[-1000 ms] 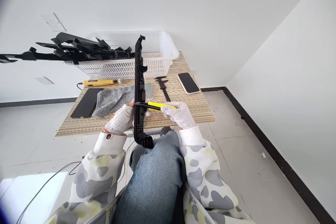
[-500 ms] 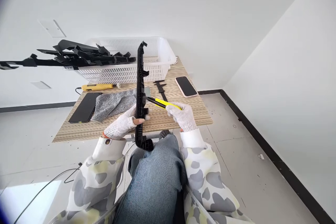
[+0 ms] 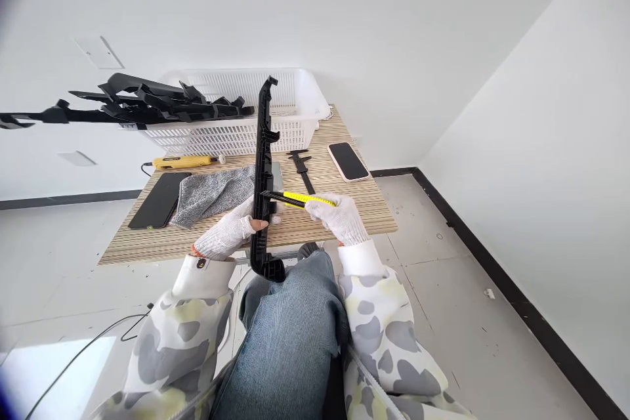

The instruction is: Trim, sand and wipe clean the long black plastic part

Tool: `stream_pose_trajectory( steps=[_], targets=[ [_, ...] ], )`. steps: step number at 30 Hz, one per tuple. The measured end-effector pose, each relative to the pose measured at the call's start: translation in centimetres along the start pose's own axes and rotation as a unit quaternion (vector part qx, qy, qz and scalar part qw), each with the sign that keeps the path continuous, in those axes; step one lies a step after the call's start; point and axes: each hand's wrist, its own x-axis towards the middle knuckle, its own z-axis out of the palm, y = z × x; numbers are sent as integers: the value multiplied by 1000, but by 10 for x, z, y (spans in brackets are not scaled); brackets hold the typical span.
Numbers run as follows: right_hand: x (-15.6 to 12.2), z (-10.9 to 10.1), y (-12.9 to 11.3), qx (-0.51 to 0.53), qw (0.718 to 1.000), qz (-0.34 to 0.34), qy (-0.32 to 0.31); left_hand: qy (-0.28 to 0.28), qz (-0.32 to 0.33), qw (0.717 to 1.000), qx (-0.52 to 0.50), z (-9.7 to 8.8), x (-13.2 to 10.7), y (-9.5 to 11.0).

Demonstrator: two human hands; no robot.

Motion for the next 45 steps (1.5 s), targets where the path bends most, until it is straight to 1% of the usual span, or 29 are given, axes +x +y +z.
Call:
stream_pose_trajectory(
  steps=[4,8,11,13,14,16,18,19,20,21,22,25,27,30,32,35,38,45],
  targets=[
    [-1,1,-2,7,999,-10,37,-4,-11,1000,-12,1,0,2],
    [0,2,-3,-11,1000,-3,6,-6,-6,1000,9,2,-1,6],
    [2,2,-2,-29,1000,-10,-6,-1,-2,1000,5,4,-3,8],
    [4,2,-2,-66,997,-30,-25,15,-2,1000,17,6,-5,8],
    [5,2,-2,-98,993,-56,-38,26,-2,999,31,7,-6,8],
    [6,4,-1,-191,971,-134,-51,52,-3,997,63,11,-8,7],
    [7,6,1,-287,933,-213,-50,74,0,995,71,14,-9,5],
    [8,8,1,-321,915,-237,-53,81,1,995,64,15,-9,4],
    [10,8,1,-341,905,-249,-57,86,-2,995,55,16,-8,3],
    [11,9,1,-348,902,-248,-64,92,-7,995,50,17,-8,2],
    [13,9,0,-343,905,-240,-76,96,-15,994,51,18,-7,1],
    [18,7,-4,-297,926,-204,-110,101,-37,992,64,18,-6,0],
    [19,6,-6,-285,931,-201,-106,100,-40,993,52,18,-5,1],
    [18,6,-6,-309,926,-210,-57,90,-43,995,22,20,-6,5],
    [17,6,-5,-323,921,-214,-41,81,-40,996,2,21,-6,6],
    [16,6,-3,-329,919,-215,-36,69,-27,997,-18,21,-5,4],
    [17,5,-1,-339,915,-216,-35,62,-15,998,-16,20,-4,1],
    [17,4,0,-356,905,-227,-47,69,-26,997,-31,21,-4,2]
  ],
)
